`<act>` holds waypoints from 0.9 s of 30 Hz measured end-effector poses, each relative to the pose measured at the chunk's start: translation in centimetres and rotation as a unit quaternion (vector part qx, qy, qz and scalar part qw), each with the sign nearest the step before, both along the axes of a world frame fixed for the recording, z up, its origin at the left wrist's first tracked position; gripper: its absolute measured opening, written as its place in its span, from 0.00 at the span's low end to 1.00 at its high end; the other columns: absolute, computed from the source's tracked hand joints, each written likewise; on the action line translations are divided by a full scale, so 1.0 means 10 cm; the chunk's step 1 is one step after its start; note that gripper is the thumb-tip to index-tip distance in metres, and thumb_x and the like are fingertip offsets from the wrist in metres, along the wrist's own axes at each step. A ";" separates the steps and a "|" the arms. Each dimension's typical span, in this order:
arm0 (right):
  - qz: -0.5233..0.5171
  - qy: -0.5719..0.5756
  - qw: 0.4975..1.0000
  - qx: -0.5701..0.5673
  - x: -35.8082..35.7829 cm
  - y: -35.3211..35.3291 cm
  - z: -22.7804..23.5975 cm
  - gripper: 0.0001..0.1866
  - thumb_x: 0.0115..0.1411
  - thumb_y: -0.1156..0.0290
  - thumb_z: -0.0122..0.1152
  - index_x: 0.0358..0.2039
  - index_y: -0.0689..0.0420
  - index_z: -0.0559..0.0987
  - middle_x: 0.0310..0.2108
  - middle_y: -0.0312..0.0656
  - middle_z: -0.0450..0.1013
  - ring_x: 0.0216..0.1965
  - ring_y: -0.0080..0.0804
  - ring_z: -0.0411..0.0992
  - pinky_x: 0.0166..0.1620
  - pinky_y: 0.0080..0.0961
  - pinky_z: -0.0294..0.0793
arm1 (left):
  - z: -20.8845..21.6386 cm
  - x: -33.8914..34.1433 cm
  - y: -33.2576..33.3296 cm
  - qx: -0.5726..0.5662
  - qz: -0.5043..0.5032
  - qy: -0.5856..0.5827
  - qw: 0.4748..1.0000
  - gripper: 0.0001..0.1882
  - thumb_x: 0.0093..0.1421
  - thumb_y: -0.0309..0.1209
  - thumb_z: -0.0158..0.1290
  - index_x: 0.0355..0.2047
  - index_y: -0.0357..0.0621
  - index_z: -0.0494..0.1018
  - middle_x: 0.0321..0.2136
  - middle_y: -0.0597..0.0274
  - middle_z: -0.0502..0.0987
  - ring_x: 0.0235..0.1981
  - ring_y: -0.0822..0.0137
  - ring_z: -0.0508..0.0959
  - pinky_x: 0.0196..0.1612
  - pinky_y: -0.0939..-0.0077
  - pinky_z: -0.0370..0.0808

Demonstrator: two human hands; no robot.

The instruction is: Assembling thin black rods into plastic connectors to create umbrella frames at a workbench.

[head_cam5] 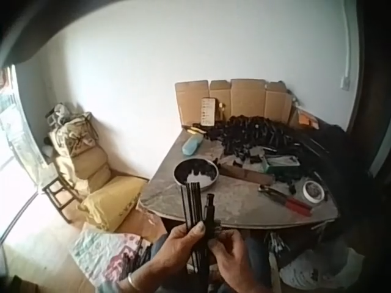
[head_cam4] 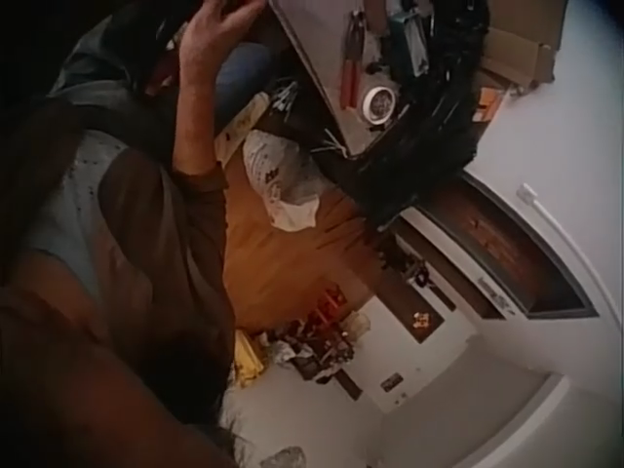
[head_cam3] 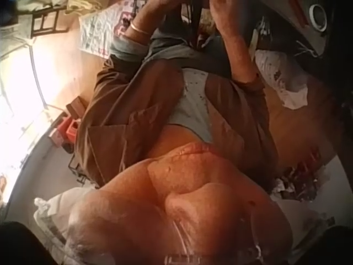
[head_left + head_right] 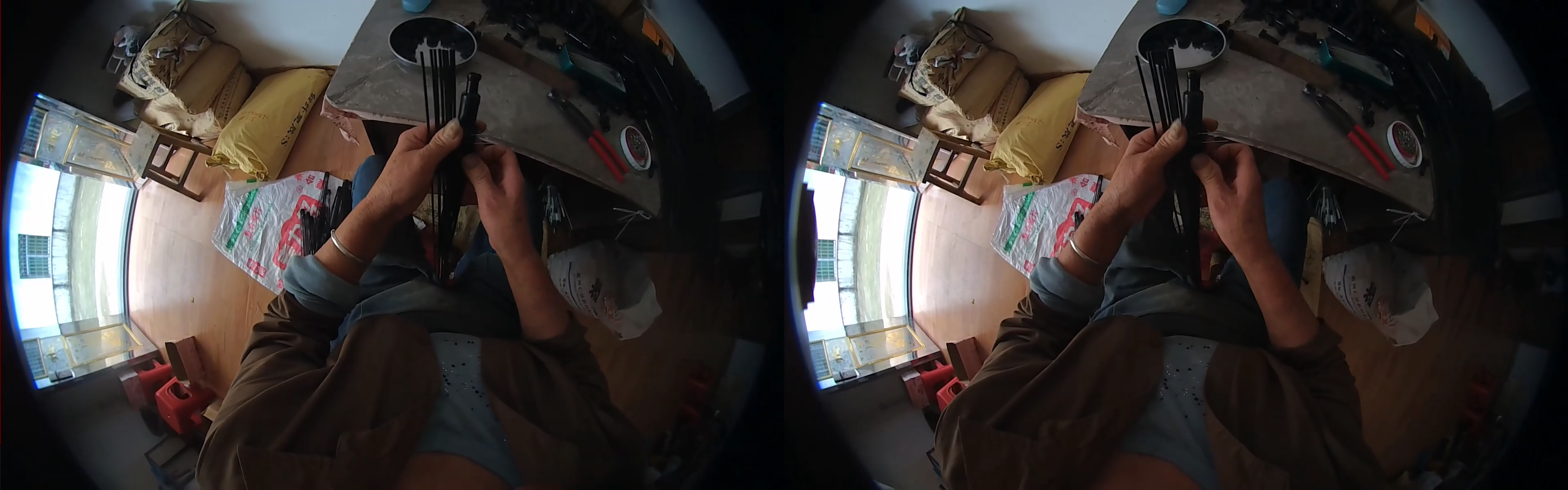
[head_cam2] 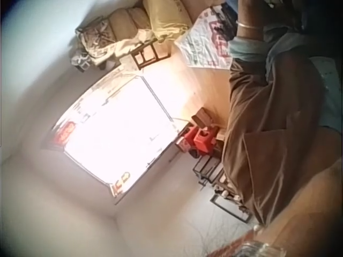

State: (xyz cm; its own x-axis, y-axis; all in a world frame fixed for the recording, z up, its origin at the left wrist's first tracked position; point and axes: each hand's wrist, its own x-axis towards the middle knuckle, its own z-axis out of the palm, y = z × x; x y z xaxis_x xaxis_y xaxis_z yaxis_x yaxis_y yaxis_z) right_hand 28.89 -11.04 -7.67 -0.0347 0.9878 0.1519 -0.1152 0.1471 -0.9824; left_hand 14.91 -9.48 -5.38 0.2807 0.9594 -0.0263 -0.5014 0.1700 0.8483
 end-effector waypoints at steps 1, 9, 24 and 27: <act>0.004 -0.002 1.000 0.001 0.00 0.00 0.01 0.13 0.61 0.64 0.59 0.36 0.61 0.70 0.28 0.32 0.70 0.28 0.15 0.66 0.32 0.13 0.67 | -0.01 -0.02 0.00 0.001 0.004 -0.002 1.000 0.19 0.65 0.40 0.48 0.46 0.36 0.73 0.35 0.62 0.77 0.35 0.76 0.76 0.40 0.80 0.75; 0.064 0.035 0.986 -0.147 -0.01 0.32 -0.06 0.13 0.58 0.61 0.63 0.26 0.59 0.76 0.21 0.30 0.70 0.22 0.14 0.67 0.27 0.15 0.67 | -0.22 -0.13 0.22 -0.019 0.021 -0.053 0.998 0.19 0.63 0.37 0.51 0.49 0.38 0.72 0.35 0.64 0.77 0.35 0.74 0.76 0.41 0.78 0.74; 0.099 -0.111 0.988 -0.049 -0.57 0.44 -0.03 0.11 0.60 0.65 0.61 0.32 0.62 0.78 0.26 0.30 0.73 0.29 0.14 0.67 0.35 0.14 0.67 | -0.48 -0.55 0.24 -0.019 0.114 -0.142 0.983 0.17 0.63 0.37 0.51 0.47 0.37 0.72 0.33 0.62 0.77 0.34 0.73 0.76 0.41 0.78 0.74; 0.136 -0.026 0.983 -0.119 -0.57 0.47 -0.05 0.12 0.57 0.64 0.64 0.26 0.60 0.77 0.24 0.29 0.71 0.27 0.14 0.63 0.33 0.14 0.64 | -0.52 -0.64 0.26 -0.024 0.084 -0.155 0.984 0.18 0.64 0.37 0.50 0.48 0.36 0.71 0.35 0.61 0.77 0.36 0.72 0.76 0.43 0.77 0.74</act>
